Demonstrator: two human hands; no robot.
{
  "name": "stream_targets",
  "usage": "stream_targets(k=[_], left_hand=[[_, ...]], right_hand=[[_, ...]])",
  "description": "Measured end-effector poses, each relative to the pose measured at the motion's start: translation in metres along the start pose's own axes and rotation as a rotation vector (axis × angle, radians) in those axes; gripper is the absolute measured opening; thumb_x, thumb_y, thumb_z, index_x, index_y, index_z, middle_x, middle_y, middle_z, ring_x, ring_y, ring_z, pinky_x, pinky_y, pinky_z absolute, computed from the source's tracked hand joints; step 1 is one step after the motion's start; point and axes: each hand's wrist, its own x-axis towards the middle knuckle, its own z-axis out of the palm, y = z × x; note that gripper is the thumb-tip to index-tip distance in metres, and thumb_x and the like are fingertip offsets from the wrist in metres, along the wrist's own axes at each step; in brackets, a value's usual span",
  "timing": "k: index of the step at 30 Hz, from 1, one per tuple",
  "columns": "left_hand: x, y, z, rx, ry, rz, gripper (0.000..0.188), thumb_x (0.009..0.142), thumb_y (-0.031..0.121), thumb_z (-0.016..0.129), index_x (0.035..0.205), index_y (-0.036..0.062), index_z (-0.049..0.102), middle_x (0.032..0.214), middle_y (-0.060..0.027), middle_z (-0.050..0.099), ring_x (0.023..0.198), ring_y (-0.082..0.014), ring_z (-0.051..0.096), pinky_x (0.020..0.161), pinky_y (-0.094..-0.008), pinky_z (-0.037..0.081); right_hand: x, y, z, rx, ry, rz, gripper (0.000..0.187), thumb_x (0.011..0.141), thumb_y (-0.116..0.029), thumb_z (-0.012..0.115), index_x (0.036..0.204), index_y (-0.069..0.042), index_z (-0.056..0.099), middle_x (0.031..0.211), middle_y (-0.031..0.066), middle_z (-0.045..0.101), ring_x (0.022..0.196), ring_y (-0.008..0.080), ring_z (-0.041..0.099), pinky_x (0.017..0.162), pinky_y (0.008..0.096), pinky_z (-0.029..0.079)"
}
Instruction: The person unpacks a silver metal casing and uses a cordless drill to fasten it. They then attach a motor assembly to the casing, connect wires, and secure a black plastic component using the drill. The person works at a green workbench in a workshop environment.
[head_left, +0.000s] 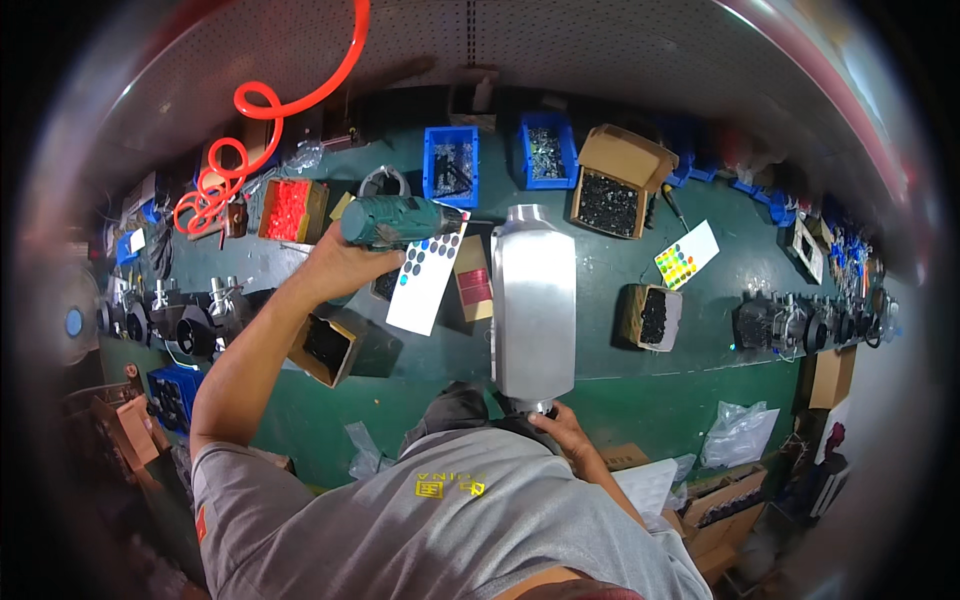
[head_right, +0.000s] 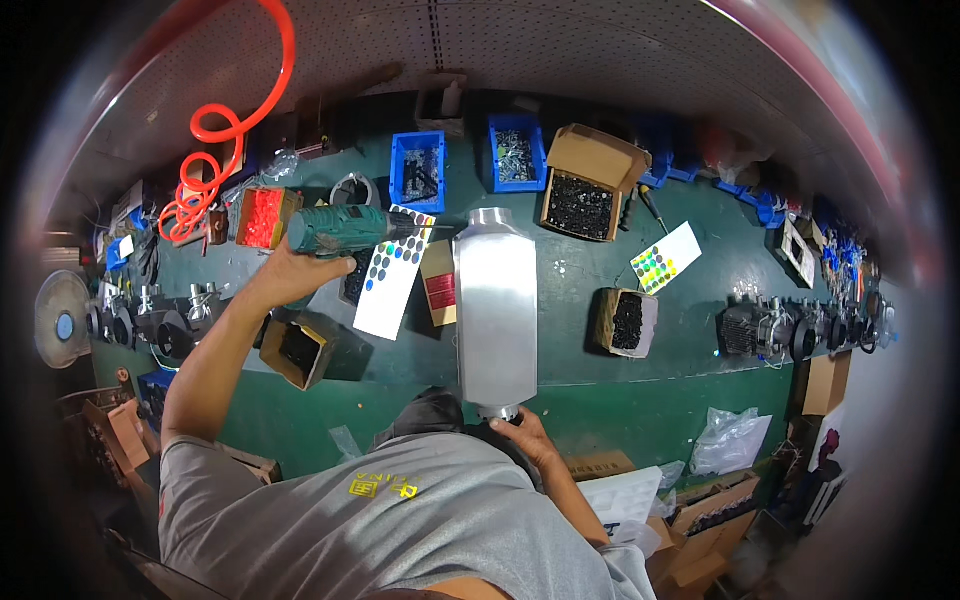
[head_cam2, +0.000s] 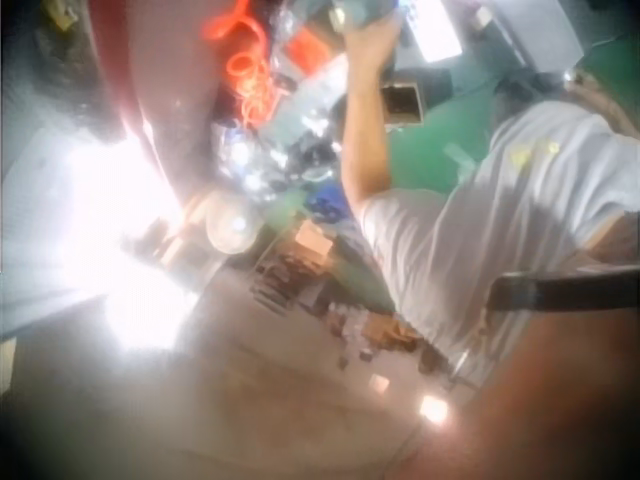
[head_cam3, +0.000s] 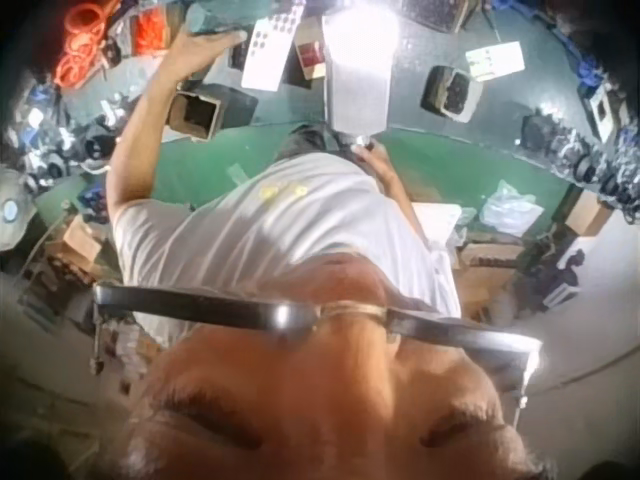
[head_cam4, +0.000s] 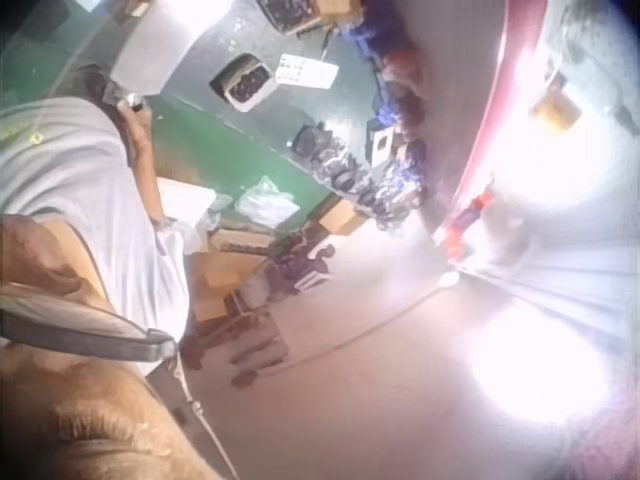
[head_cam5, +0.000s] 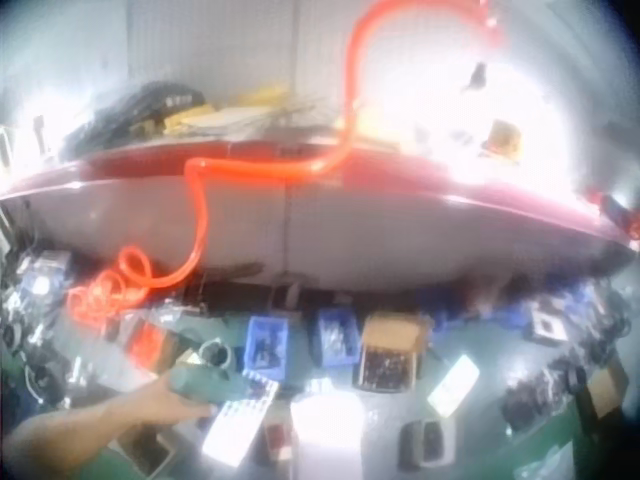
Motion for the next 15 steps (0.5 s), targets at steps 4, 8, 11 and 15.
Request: stream_targets(k=[4, 8, 11, 15], left_hand=[[0.001, 0.002, -0.007, -0.004, -0.046, -0.007, 0.044, 0.086, 0.013, 0.078, 0.128, 0.0068, 0.067, 0.115, -0.0035, 0.070, 0.106, -0.0144, 0.062, 0.098, -0.0338, 0.050], [-0.001, -0.006, -0.012, 0.053, -0.089, -0.105, 0.046, 0.086, 0.014, 0.079, 0.130, 0.0051, 0.065, 0.117, -0.0045, 0.070, 0.107, -0.0146, 0.062, 0.098, -0.0332, 0.050], [0.000, -0.012, -0.009, -0.040, -0.074, -0.176, 0.049, 0.087, 0.014, 0.079, 0.131, 0.0026, 0.062, 0.119, -0.0062, 0.070, 0.108, -0.0145, 0.062, 0.098, -0.0321, 0.050], [0.003, -0.014, -0.013, 0.039, -0.087, -0.158, 0.050, 0.087, 0.014, 0.080, 0.131, 0.0015, 0.060, 0.118, -0.0061, 0.070, 0.108, -0.0138, 0.063, 0.098, -0.0317, 0.050]], right_hand=[[0.005, -0.004, 0.002, 0.041, -0.026, 0.045, 0.079, 0.076, -0.041, 0.087, 0.136, 0.002, 0.058, 0.125, 0.0130, 0.066, 0.116, 0.0242, 0.060, 0.105, 0.0374, 0.045], [0.007, -0.009, 0.006, 0.040, -0.025, 0.045, 0.081, 0.076, -0.041, 0.087, 0.137, 0.001, 0.057, 0.126, 0.0124, 0.066, 0.118, 0.0238, 0.060, 0.106, 0.0364, 0.044], [0.009, -0.007, 0.009, 0.022, 0.001, -0.003, 0.075, 0.078, -0.037, 0.085, 0.137, 0.001, 0.057, 0.121, 0.0102, 0.066, 0.110, 0.0223, 0.061, 0.101, 0.0371, 0.047], [0.002, -0.025, 0.014, -0.014, 0.006, 0.026, 0.069, 0.079, -0.035, 0.082, 0.134, 0.001, 0.059, 0.116, 0.0093, 0.068, 0.105, 0.0214, 0.063, 0.098, 0.0365, 0.048]])
